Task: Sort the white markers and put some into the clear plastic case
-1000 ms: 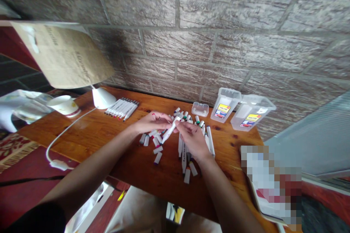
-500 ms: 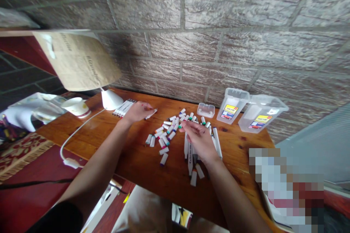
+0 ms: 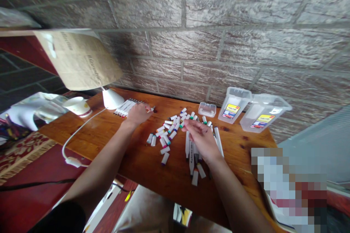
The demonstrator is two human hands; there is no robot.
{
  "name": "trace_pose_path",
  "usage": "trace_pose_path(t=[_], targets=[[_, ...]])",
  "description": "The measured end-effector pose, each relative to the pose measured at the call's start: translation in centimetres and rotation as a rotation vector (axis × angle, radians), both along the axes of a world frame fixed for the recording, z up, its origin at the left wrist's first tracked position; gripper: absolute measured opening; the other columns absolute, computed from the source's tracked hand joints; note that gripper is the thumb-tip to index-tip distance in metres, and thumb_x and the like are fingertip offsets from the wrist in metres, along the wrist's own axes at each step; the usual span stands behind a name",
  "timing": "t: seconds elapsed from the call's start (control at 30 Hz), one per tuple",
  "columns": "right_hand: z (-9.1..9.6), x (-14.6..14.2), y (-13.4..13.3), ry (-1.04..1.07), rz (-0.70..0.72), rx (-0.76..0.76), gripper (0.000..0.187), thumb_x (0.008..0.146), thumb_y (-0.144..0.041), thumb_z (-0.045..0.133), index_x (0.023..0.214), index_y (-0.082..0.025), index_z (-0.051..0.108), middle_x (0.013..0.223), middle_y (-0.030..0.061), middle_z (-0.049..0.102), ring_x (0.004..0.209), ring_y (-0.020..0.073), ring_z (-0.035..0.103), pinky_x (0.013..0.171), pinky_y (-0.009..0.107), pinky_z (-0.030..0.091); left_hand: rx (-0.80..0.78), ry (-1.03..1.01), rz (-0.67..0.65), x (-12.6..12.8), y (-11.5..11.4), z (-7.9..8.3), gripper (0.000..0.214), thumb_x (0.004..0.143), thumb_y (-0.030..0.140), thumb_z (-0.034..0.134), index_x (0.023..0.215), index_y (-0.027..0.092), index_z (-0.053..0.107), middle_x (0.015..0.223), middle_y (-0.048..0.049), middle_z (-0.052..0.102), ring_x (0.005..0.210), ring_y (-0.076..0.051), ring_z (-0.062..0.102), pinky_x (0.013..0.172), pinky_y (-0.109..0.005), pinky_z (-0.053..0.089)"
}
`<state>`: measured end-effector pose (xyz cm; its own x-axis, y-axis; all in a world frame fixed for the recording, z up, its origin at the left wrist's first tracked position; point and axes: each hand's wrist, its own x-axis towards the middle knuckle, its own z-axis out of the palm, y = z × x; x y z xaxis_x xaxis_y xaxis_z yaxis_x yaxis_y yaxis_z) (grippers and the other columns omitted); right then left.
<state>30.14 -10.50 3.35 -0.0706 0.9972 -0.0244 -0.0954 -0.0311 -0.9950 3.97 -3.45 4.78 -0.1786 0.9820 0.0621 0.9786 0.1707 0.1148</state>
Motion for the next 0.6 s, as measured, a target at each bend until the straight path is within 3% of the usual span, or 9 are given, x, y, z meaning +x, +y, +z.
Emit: trace_pose_path(t=[0.13,0.23,0.37,0.47,0.6], targets=[[-0.1,0.1,0.0,-0.018,0.001,0.000,0.046,0.072,-0.058,0.080,0.099,-0.021,0.079,0.083,0.0048,0.075,0.049,0.0064,0.040,0.048,0.023,0.032,0.012,0.010,-0.274,2.2,-0.1,-2.0,0.048,0.099,0.041,0.044,0.128,0.009,0.064,0.137,-0.0209,0.063,0.134,-0.029,0.055,0.113,-0.037,0.041],[0.1,0.2,0.0,-0.018,0.001,0.011,0.047,0.071,-0.059,0.080,0.096,-0.020,0.079,0.083,0.0055,0.075,0.050,0.0066,0.040,0.048,0.023,0.032,-0.070,0.025,-0.247,3.3,-0.1,-3.1,0.066,0.101,0.048,0.036,0.144,0.000,0.049,0.156,-0.0279,0.042,0.152,-0.035,0.030,0.121,-0.046,0.028],[0.5,0.1,-0.2,-0.019,-0.010,0.001,0.047,0.070,-0.060,0.080,0.094,-0.020,0.078,0.082,0.0055,0.075,0.050,0.0074,0.040,0.047,0.023,0.031,-0.115,0.000,-0.160,3.4,-0.2,-3.1,0.080,0.099,0.059,0.030,0.151,-0.002,0.038,0.163,-0.0288,0.025,0.156,-0.039,0.008,0.125,-0.054,0.013],[0.5,0.1,-0.2,-0.025,-0.007,0.005,0.048,0.070,-0.061,0.079,0.096,-0.020,0.079,0.083,0.0056,0.075,0.050,0.0080,0.040,0.047,0.024,0.031,-0.102,-0.030,-0.167,3.7,-0.5,-2.6,0.083,0.098,0.061,0.027,0.153,-0.001,0.035,0.164,-0.0273,0.022,0.156,-0.038,0.003,0.125,-0.053,0.009],[0.3,0.2,-0.1,-0.032,-0.010,0.009,0.051,0.071,-0.062,0.078,0.099,-0.020,0.079,0.082,0.0051,0.074,0.050,0.0082,0.040,0.047,0.024,0.032,-0.214,-0.083,-0.208,4.3,-0.9,-2.3,0.091,0.096,0.068,0.020,0.156,0.000,0.029,0.165,-0.0272,0.017,0.156,-0.038,0.001,0.125,-0.054,0.012]])
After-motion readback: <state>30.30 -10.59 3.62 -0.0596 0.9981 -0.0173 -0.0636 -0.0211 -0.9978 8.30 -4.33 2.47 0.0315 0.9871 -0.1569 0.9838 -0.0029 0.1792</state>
